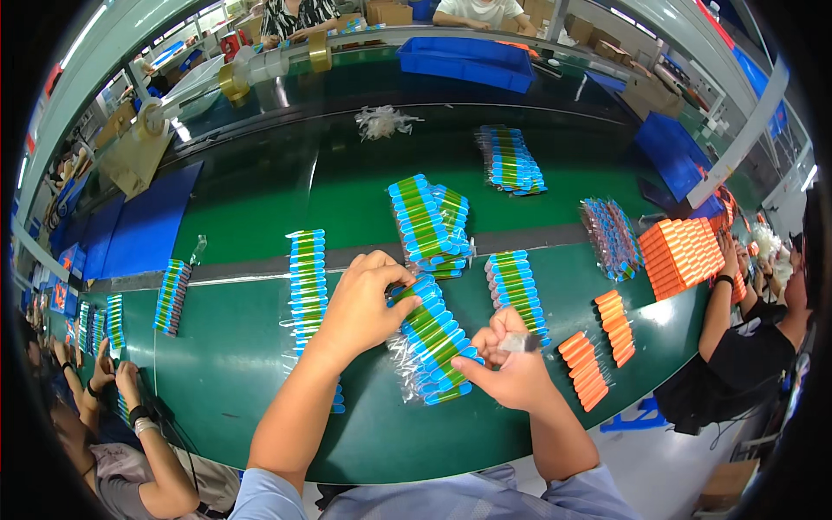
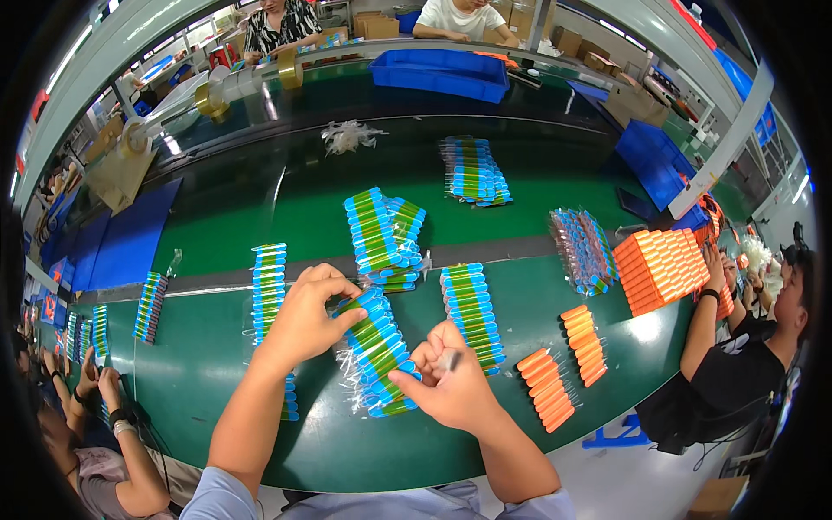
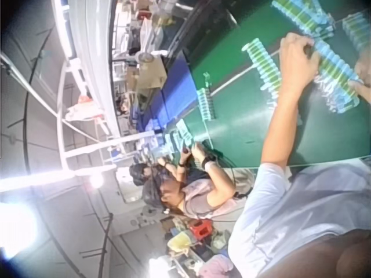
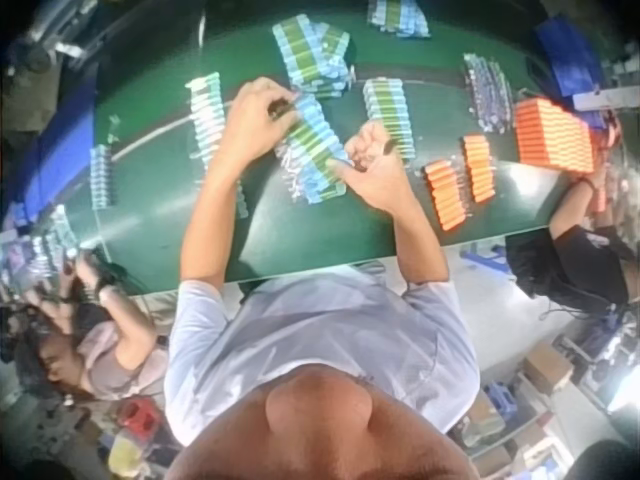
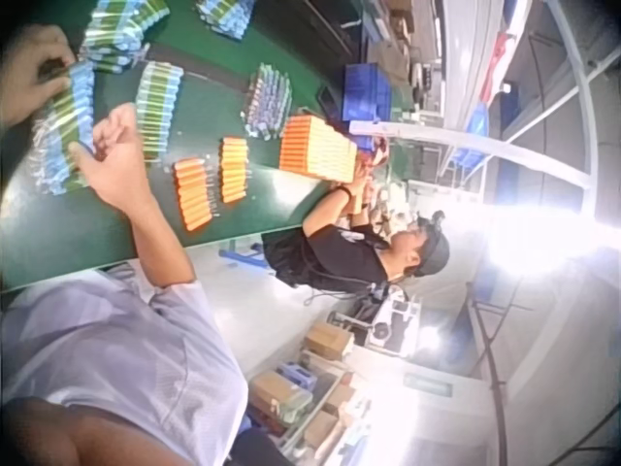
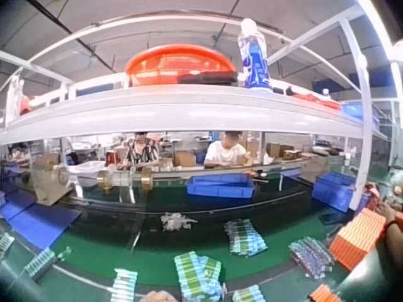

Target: The person assembles and organizes small plastic components by hand on a production line.

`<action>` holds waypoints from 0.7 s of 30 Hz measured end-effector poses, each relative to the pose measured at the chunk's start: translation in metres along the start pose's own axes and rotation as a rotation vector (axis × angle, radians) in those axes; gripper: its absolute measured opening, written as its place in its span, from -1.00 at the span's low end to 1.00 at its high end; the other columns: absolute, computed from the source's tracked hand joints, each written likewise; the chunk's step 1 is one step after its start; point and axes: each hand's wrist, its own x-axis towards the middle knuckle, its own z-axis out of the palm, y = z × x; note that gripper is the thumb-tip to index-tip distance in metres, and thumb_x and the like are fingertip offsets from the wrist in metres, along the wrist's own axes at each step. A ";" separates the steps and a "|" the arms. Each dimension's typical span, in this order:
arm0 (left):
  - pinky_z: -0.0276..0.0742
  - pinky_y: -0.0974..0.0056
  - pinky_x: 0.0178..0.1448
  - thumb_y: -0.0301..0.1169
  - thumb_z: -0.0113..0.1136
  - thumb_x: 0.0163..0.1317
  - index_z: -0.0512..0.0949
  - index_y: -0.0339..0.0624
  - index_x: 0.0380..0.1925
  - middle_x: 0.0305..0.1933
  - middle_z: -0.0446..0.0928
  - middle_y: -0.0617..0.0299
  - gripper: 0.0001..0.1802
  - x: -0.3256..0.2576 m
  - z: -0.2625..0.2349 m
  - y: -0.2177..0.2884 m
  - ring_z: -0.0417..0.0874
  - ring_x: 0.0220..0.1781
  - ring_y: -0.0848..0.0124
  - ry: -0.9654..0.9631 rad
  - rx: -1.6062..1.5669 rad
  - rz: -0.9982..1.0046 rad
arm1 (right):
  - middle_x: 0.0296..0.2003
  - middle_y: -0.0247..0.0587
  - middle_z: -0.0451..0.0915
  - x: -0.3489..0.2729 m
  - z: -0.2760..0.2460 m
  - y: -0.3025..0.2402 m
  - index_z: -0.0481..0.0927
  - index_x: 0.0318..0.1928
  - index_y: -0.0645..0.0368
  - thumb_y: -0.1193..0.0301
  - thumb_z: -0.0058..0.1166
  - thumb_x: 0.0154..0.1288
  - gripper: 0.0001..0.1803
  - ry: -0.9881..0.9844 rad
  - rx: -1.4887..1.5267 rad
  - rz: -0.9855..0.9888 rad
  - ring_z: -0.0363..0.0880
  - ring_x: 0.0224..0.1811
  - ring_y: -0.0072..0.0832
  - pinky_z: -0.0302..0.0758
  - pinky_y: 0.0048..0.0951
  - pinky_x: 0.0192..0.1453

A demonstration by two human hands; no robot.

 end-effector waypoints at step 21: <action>0.64 -0.01 0.08 -0.39 0.33 0.25 0.55 -0.20 0.22 -0.04 0.71 -0.12 -0.49 -0.039 -0.045 0.060 0.73 0.02 -0.08 -0.447 -0.082 0.090 | -0.05 -0.06 0.50 0.001 0.004 0.002 0.10 -0.13 0.05 0.76 0.21 0.29 -0.48 -0.040 0.491 0.045 0.68 -0.31 -0.53 0.66 -0.54 -0.32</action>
